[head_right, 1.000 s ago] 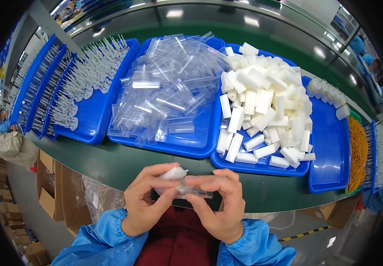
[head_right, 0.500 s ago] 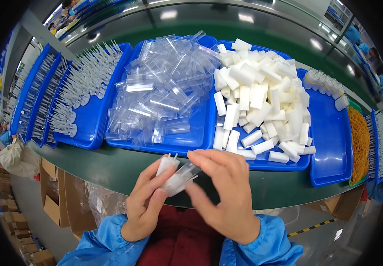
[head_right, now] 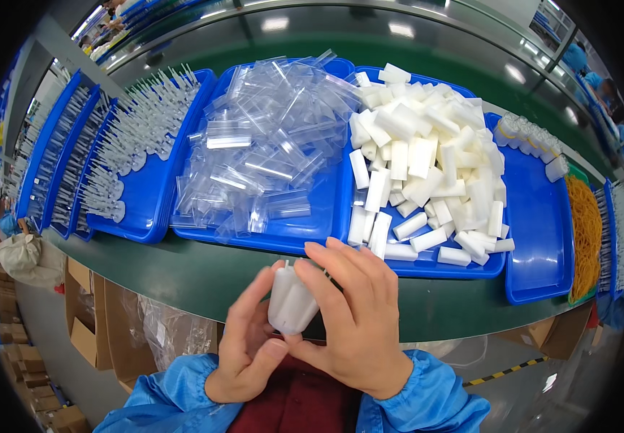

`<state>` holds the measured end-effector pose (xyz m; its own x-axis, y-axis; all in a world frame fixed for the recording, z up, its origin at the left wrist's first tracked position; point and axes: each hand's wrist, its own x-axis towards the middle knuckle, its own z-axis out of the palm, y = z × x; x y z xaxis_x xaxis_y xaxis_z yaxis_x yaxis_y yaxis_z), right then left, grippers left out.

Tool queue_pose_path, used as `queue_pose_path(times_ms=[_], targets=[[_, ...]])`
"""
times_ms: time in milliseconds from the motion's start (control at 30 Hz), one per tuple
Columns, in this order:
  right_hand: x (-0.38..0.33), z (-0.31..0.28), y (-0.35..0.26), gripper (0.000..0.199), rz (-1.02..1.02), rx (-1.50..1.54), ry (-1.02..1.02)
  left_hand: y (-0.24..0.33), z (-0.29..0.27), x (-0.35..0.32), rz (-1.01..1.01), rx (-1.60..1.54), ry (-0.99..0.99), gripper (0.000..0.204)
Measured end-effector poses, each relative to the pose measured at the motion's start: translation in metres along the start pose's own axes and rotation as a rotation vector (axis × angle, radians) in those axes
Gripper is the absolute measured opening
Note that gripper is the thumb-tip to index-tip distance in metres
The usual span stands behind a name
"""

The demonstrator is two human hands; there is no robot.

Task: Assembling small plastic components into bundles and securing them with a rubber band.

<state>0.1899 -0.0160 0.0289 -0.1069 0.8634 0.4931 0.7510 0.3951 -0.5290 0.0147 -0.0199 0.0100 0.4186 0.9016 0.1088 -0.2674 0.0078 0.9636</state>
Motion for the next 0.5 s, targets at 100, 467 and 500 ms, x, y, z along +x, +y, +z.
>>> queue_pose_path(times_ms=[100,467,500], targets=[[-0.005,0.001,0.005,0.076,-0.028,0.097,0.017,0.000,-0.011,0.002,-0.046,-0.094,0.005,0.067],[-0.006,0.001,0.013,0.076,-0.078,0.175,-0.036,-0.001,-0.024,0.008,-0.179,-0.232,-0.006,0.035],[-0.006,0.001,0.014,0.075,-0.105,0.172,-0.034,0.000,-0.025,0.008,-0.184,-0.223,-0.014,0.034]])
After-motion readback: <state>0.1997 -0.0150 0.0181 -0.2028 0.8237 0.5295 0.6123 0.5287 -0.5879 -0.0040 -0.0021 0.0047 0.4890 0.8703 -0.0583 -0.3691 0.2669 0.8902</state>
